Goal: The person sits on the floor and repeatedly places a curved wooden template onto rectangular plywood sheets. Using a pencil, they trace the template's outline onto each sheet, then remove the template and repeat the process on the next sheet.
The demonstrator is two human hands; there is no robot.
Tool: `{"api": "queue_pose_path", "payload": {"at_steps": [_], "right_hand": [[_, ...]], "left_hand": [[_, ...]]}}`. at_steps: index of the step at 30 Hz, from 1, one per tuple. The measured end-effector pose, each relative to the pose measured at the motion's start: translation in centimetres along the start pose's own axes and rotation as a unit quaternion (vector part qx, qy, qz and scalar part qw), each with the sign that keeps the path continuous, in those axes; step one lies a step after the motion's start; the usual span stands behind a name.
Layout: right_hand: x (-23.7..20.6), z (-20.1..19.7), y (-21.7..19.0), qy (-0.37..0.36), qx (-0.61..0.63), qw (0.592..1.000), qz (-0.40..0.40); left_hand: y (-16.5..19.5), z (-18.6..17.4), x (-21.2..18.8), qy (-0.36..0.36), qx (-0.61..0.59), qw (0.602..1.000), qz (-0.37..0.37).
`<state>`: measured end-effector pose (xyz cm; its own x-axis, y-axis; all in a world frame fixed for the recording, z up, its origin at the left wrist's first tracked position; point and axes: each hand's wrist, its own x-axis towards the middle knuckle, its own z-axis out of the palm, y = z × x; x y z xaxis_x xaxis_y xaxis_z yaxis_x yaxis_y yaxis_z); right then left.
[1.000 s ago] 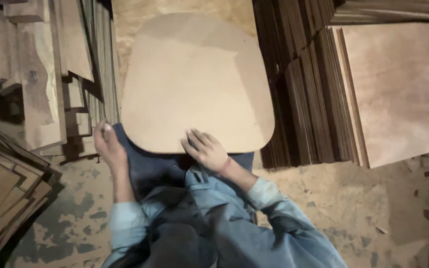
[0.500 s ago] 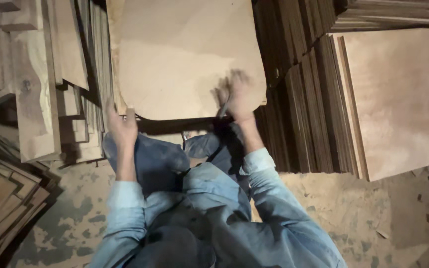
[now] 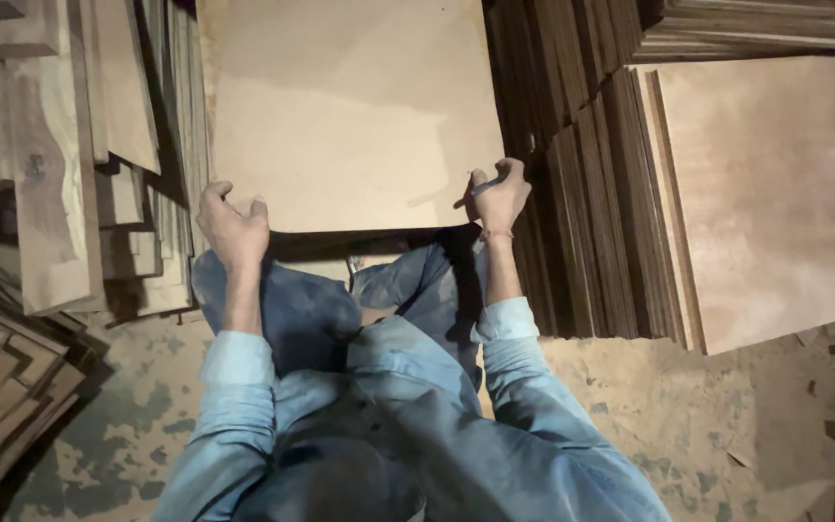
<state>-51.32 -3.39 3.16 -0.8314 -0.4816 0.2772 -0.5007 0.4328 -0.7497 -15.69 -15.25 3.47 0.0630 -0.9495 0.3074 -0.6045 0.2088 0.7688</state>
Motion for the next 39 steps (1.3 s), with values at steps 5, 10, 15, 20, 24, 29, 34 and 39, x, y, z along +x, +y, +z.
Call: {"api": "queue_pose_path", "payload": {"at_steps": [5, 10, 15, 20, 24, 29, 34, 39], "right_hand": [[-3.4, -1.0, 0.9, -0.036, -0.074, 0.997, -0.004], [-9.6, -4.0, 3.9, -0.070, -0.084, 0.987, -0.120], [-15.9, -6.1, 5.5, -0.096, -0.158, 0.955, -0.230], [-15.7, -7.1, 6.1, -0.167, -0.148, 0.936, -0.272], [-13.7, -7.4, 5.9, -0.198, -0.123, 0.926, -0.298], [-11.7, -7.4, 5.4, -0.235, -0.080, 0.910, -0.332], [-10.4, -6.7, 5.4, -0.242, -0.083, 0.918, -0.302], [-10.1, -5.6, 5.3, -0.219, -0.134, 0.905, -0.340]], "left_hand": [[-1.1, -0.8, -0.8, 0.006, 0.042, 0.999, 0.015], [-4.4, -4.3, -5.2, -0.034, 0.048, 0.998, 0.029], [-6.3, -6.6, -10.7, -0.064, 0.074, 0.992, 0.083], [-5.8, -7.7, -10.6, -0.117, 0.135, 0.975, 0.129], [-4.2, -7.7, -9.1, -0.200, 0.175, 0.954, 0.140], [-4.0, -7.6, -8.4, -0.238, 0.196, 0.943, 0.126], [-5.4, -6.8, -8.9, -0.167, 0.163, 0.954, 0.188], [-6.4, -6.0, -9.0, -0.135, 0.154, 0.953, 0.222]]}}
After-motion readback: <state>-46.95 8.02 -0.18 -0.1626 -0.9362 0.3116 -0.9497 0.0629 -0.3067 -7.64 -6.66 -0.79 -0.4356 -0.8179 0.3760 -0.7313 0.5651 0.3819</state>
